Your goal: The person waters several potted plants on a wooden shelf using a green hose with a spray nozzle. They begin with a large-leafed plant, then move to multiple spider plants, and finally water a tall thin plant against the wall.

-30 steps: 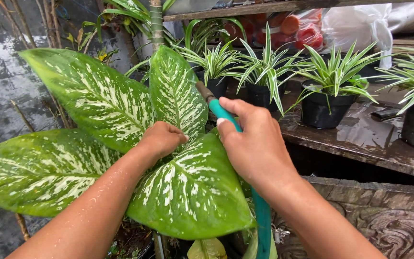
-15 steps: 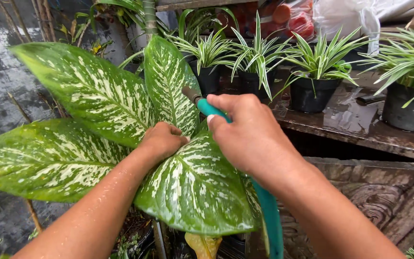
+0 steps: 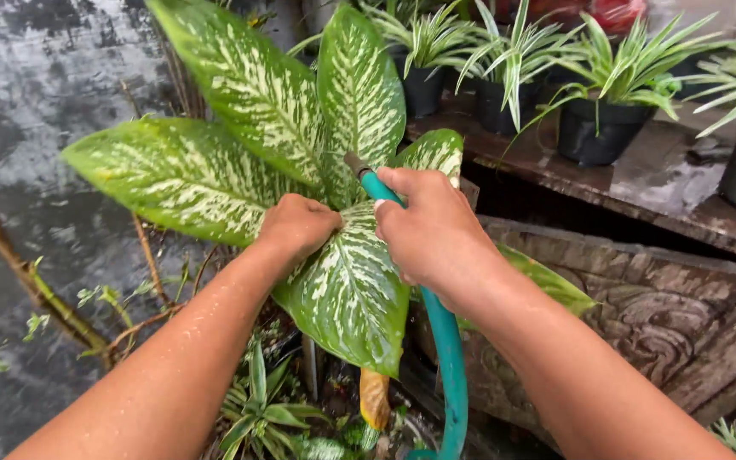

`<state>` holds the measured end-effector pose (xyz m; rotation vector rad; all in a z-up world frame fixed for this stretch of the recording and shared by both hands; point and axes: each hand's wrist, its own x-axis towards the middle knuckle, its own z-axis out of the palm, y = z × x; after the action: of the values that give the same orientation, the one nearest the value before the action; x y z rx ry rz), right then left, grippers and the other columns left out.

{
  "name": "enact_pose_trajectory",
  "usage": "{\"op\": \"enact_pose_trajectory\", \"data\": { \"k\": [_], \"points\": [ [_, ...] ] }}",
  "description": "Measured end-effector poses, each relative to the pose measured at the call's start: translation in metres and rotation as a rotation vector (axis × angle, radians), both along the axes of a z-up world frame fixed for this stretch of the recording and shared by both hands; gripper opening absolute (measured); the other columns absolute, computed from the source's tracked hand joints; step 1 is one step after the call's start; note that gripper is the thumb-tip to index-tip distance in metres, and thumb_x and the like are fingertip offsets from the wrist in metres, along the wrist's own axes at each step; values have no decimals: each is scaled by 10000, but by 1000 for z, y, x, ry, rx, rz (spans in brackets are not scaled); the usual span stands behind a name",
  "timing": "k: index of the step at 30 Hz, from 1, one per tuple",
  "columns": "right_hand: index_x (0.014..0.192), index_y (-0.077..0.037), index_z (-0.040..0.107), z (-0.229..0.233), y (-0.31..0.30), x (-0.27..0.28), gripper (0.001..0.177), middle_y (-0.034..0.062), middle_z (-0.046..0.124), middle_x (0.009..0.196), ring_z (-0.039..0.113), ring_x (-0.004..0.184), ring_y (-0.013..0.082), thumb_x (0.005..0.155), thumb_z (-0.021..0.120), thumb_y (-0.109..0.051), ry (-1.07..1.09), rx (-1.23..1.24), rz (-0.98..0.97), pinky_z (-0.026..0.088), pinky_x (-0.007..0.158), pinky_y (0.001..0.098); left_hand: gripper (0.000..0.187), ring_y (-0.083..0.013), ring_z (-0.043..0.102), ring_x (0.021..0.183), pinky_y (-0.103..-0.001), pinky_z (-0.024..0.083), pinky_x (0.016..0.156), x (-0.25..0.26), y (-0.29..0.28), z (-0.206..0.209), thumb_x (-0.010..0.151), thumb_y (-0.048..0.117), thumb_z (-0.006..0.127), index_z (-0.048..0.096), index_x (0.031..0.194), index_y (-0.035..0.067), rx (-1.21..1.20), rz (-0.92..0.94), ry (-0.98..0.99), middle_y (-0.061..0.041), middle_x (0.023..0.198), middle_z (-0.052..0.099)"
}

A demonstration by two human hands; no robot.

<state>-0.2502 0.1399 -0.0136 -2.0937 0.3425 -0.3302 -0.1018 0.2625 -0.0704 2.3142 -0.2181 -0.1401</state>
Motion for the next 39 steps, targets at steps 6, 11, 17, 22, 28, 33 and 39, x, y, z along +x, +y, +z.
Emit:
{"op": "enact_pose_trajectory", "data": {
  "k": [6, 11, 17, 22, 28, 33, 39],
  "points": [
    [1485, -11, 543, -4, 20, -20, 542, 188, 737, 856, 584, 395, 161, 951, 499, -89, -67, 55, 70, 622, 523, 367, 479, -413, 694, 1151, -504, 555, 918, 7, 26, -14, 744, 396, 752, 799, 1151, 149, 63, 166, 42, -215, 1206, 737],
    [1470, -7, 558, -8, 26, -21, 546, 182, 727, 812, 619, 424, 202, 932, 506, -87, -52, 108, 74, 576, 442, 385, 583, -402, 734, 963, -513, 604, 853, 21, 30, -34, 718, 191, 782, 674, 1273, 50, -97, 214, 130, -255, 1151, 705],
    [1450, -54, 599, -10, 51, -11, 538, 198, 739, 842, 656, 511, 228, 917, 553, -106, 35, 227, 10, 565, 399, 388, 602, -310, 739, 578, -329, 653, 550, 2, 38, -27, 800, -83, 743, 524, 1356, -161, -323, 234, 159, -284, 972, 674],
    [1448, -67, 604, -19, 95, 13, 539, 196, 725, 835, 628, 499, 206, 911, 559, -89, 44, 288, 9, 542, 346, 367, 630, -248, 699, 454, -275, 607, 429, 4, 77, -24, 745, -75, 775, 551, 1332, -117, -382, 223, 120, -225, 828, 696],
    [1455, -32, 586, -34, 171, 48, 543, 197, 692, 783, 583, 457, 198, 915, 534, -58, -22, 330, -8, 512, 299, 363, 321, -246, 691, 424, -294, 609, 424, 43, 142, -23, 722, -94, 681, 716, 1041, -79, -421, 140, 65, -214, 586, 667],
    [1469, -1, 562, -24, 254, 76, 556, 212, 661, 781, 551, 452, 206, 916, 517, -21, -124, 355, -127, 505, 284, 361, 162, -216, 684, 448, -289, 622, 419, 76, 201, -5, 823, -60, 649, 751, 945, -89, -461, -181, 109, -202, 647, 694],
    [1506, -291, 645, -7, 326, 82, 603, 0, 703, 792, 412, 498, 142, 917, 590, -178, -2, 102, -325, 356, 468, 343, 187, -283, 752, 669, -305, 661, 614, 109, 263, 17, 866, -102, 682, 764, 1029, -62, -538, -201, 178, -227, 858, 755]
  ]
}}
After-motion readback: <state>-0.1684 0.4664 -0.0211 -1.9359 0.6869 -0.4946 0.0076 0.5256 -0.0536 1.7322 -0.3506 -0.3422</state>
